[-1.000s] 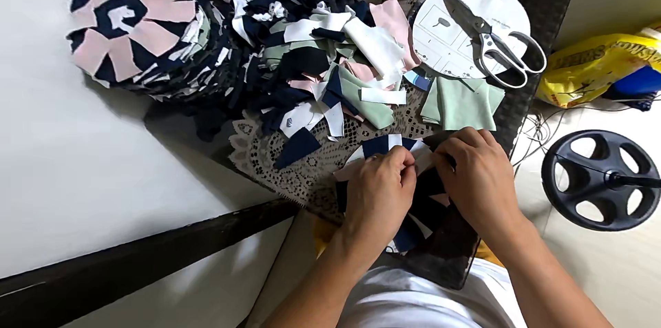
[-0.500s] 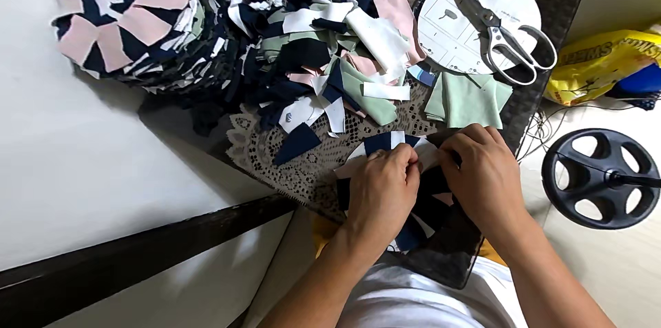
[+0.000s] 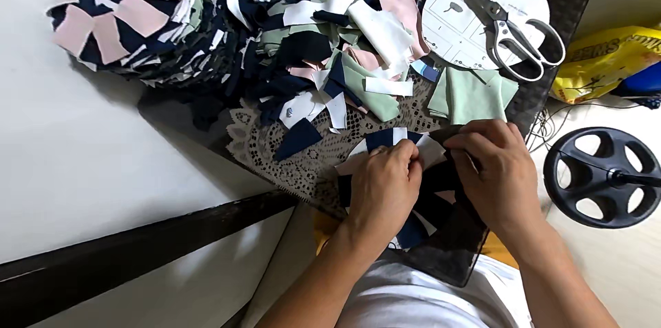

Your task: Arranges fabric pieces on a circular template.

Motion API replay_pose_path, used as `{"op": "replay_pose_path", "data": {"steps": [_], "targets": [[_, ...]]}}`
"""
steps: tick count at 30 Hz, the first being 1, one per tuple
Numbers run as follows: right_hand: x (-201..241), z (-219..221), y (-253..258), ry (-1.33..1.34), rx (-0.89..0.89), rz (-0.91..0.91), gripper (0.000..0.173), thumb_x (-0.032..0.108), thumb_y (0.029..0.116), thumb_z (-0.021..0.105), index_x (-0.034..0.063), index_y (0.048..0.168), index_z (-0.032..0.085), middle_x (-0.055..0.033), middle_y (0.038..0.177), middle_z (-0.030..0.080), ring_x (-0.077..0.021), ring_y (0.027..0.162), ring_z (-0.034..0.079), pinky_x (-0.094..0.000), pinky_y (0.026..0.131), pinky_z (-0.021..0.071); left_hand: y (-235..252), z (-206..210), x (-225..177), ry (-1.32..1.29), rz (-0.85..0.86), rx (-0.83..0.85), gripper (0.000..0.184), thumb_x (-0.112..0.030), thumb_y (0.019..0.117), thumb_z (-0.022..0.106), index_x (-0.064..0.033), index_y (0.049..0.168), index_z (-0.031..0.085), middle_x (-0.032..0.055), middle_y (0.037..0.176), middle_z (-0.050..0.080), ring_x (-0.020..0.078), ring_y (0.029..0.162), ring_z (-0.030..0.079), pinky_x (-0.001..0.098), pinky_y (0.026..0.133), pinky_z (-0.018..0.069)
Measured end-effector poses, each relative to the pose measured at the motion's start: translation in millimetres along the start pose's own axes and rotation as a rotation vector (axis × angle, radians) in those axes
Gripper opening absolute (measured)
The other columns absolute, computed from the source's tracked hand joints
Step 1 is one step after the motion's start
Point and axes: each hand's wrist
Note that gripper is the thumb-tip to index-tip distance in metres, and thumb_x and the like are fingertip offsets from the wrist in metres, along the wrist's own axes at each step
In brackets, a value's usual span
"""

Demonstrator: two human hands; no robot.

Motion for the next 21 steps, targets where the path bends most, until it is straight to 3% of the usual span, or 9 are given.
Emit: {"op": "replay_pose_path", "data": {"steps": [4, 7, 12, 15, 21], "targets": [[0, 12, -7, -0.062, -0.009, -0.041, 0.016, 0.011, 0.0937, 0.063, 0.0130, 0.095, 0.079, -0.0131, 0.110, 0.069, -0.0346, 0.106, 0.062, -0.0495, 0.082, 0.0482, 0, 0, -1, 0.005, -0.010, 0.004, 0.005, -0.011, 0.0886, 0.068, -0.0080, 0.088, 0.072, 0.0035, 0.069, 0.067, 0.0176, 0.065, 0.066, 0.0353, 0.060, 0.0532], [-2, 18, -8, -0.096, -0.021, -0.056, 0.018, 0.009, 0.0929, 0.062, 0.0132, 0.095, 0.079, -0.0133, 0.111, 0.070, -0.0352, 0.105, 0.063, -0.0489, 0.079, 0.0475, 0, -2, -1, -0.004, -0.016, 0.018, 0.006, -0.013, 0.0896, 0.068, -0.0085, 0.090, 0.072, 0.0032, 0.071, 0.067, 0.0166, 0.066, 0.066, 0.0346, 0.061, 0.0534], [-2, 18, -8, -0.109, -0.032, -0.072, 0.020, 0.007, 0.0929, 0.060, 0.0129, 0.095, 0.079, -0.0141, 0.110, 0.070, -0.0361, 0.105, 0.063, -0.0493, 0.078, 0.0481, -2, -24, 1, -0.093, -0.134, 0.207, 0.012, -0.018, 0.0948, 0.066, -0.0114, 0.103, 0.072, -0.0020, 0.077, 0.067, 0.0083, 0.066, 0.061, 0.0291, 0.063, 0.0519], [-2, 19, -9, -0.118, -0.040, -0.078, 0.020, 0.007, 0.0938, 0.060, 0.0130, 0.095, 0.079, -0.0141, 0.110, 0.070, -0.0363, 0.105, 0.064, -0.0495, 0.078, 0.0483, -2, -28, 4, -0.107, -0.168, 0.246, 0.009, -0.018, 0.0951, 0.066, -0.0121, 0.101, 0.070, -0.0039, 0.075, 0.066, 0.0053, 0.064, 0.060, 0.0260, 0.062, 0.0510], [-2, 19, -9, -0.126, -0.038, -0.077, 0.021, 0.007, 0.0941, 0.059, 0.0128, 0.096, 0.079, -0.0144, 0.110, 0.070, -0.0361, 0.104, 0.064, -0.0493, 0.077, 0.0481, 0, -27, 3, -0.079, -0.222, 0.279, 0.007, -0.017, 0.0952, 0.066, -0.0110, 0.098, 0.069, -0.0029, 0.072, 0.065, 0.0076, 0.063, 0.061, 0.0289, 0.062, 0.0520]]}}
Point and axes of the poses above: each hand's wrist, its own y-axis towards the middle knuckle, its own z-axis out of the palm, x = y × z
